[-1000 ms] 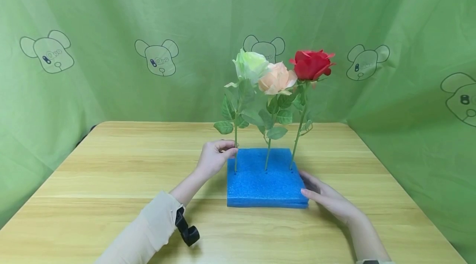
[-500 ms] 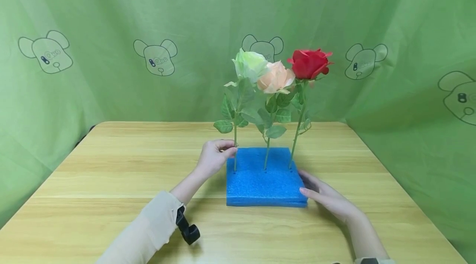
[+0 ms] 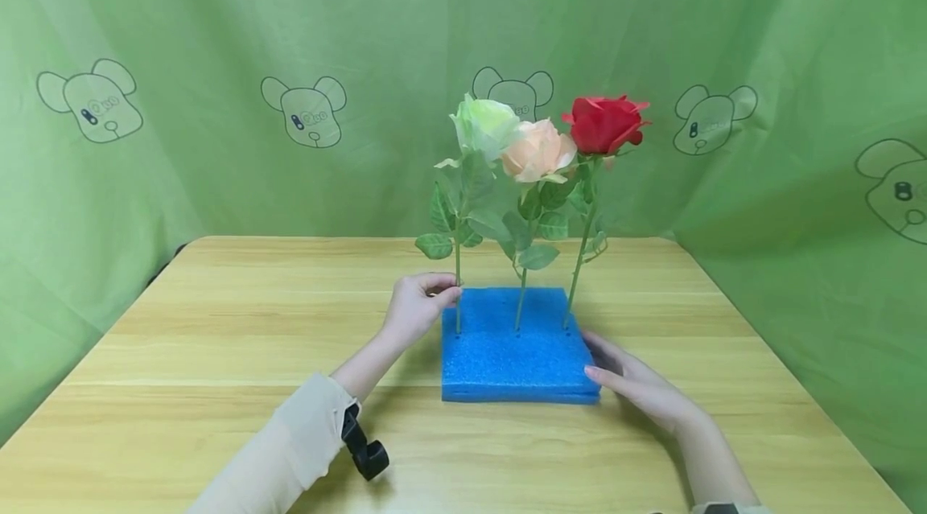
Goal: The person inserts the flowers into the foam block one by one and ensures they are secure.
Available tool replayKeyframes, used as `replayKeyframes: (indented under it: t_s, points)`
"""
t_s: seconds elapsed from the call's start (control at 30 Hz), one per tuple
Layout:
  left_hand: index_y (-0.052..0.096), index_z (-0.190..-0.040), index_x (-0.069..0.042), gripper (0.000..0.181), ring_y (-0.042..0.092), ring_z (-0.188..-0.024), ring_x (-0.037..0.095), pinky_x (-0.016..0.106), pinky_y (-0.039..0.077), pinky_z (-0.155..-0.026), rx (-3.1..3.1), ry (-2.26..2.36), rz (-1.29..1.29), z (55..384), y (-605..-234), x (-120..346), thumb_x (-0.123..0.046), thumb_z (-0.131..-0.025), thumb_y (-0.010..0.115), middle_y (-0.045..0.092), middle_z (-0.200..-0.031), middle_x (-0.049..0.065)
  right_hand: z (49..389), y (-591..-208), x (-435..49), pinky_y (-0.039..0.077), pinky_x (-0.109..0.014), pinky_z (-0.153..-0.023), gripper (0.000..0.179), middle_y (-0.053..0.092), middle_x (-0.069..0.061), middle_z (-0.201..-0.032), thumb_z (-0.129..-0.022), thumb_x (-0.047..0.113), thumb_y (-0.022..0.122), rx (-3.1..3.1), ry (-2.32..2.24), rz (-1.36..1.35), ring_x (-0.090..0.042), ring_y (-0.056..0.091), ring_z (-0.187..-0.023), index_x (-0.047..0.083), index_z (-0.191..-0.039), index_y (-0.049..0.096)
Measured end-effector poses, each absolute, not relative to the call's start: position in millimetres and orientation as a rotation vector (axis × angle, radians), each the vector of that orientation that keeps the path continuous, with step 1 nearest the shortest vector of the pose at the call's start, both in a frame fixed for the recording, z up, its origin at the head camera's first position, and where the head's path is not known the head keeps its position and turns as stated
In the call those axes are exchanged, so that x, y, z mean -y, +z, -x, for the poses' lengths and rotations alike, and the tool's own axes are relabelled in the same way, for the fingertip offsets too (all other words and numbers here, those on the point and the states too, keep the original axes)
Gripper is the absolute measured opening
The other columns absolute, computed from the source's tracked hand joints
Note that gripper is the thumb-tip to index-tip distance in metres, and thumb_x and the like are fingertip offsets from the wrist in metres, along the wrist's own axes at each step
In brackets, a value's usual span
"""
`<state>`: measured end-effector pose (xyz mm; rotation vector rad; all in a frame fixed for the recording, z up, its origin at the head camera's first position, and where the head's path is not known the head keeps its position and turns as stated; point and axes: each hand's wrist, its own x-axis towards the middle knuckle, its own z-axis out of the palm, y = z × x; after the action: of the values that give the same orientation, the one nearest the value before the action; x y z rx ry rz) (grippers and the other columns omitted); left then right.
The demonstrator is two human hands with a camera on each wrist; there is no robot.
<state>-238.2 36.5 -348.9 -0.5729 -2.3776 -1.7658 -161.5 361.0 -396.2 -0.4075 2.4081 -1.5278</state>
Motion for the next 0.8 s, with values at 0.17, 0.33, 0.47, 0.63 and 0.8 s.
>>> replayKeyframes:
  t_s: [0.17,0.33,0.47,0.63,0.8]
  points:
    - [0.069,-0.1,0.001,0.017,0.066,-0.084,0.019,0.022,0.054,-0.073,2.359,-1.748,0.58,238.4,-351.6,-37.1,-0.007,-0.085,0.064,0.069,-0.098,0.012,161.2,-395.2,-360.6,0.001,-0.069,-0.1,0.06,0.004,-0.022,-0.152,-0.099,0.018,0.041,-2.406,-1.526,0.394,-0.046,-0.001,-0.134,0.001,-0.147,0.008]
    - [0.068,-0.099,-0.001,0.017,0.065,-0.088,0.02,0.023,0.053,-0.076,2.391,-1.706,0.57,237.8,-355.8,-36.5,-0.01,-0.085,0.065,0.069,-0.098,0.011,160.6,-395.4,-360.6,0.001,-0.068,-0.1,0.061,0.003,-0.021,-0.152,-0.099,0.018,0.041,-2.399,-1.527,0.382,-0.046,-0.001,-0.134,0.002,-0.147,0.007]
    - [0.068,-0.1,-0.001,0.018,0.065,-0.087,0.02,0.023,0.053,-0.075,2.386,-1.711,0.57,237.8,-358.3,-36.0,-0.01,-0.085,0.065,0.069,-0.097,0.011,161.1,-397.0,-361.8,0.001,-0.067,-0.101,0.061,0.003,-0.019,-0.153,-0.1,0.019,0.041,-2.383,-1.543,0.355,-0.044,-0.001,-0.135,0.003,-0.148,0.007]
    - [0.067,-0.102,-0.002,0.019,0.064,-0.089,0.02,0.025,0.052,-0.078,2.391,-1.743,0.557,236.7,-359.8,-30.8,-0.012,-0.086,0.065,0.068,-0.099,0.01,161.7,-398.2,-362.5,0.0,-0.067,-0.101,0.061,0.003,-0.02,-0.153,-0.099,0.019,0.041,-2.371,-1.559,0.343,-0.044,-0.002,-0.135,0.002,-0.147,0.006]
    - [0.067,-0.102,0.0,0.02,0.063,-0.094,0.022,0.03,0.051,-0.083,2.405,-1.77,0.535,233.2,-365.5,-16.6,-0.013,-0.087,0.063,0.068,-0.101,0.01,162.3,-399.3,-363.7,0.0,-0.067,-0.101,0.061,0.003,-0.019,-0.153,-0.1,0.019,0.041,-2.376,-1.558,0.343,-0.043,-0.001,-0.136,0.003,-0.147,0.007]
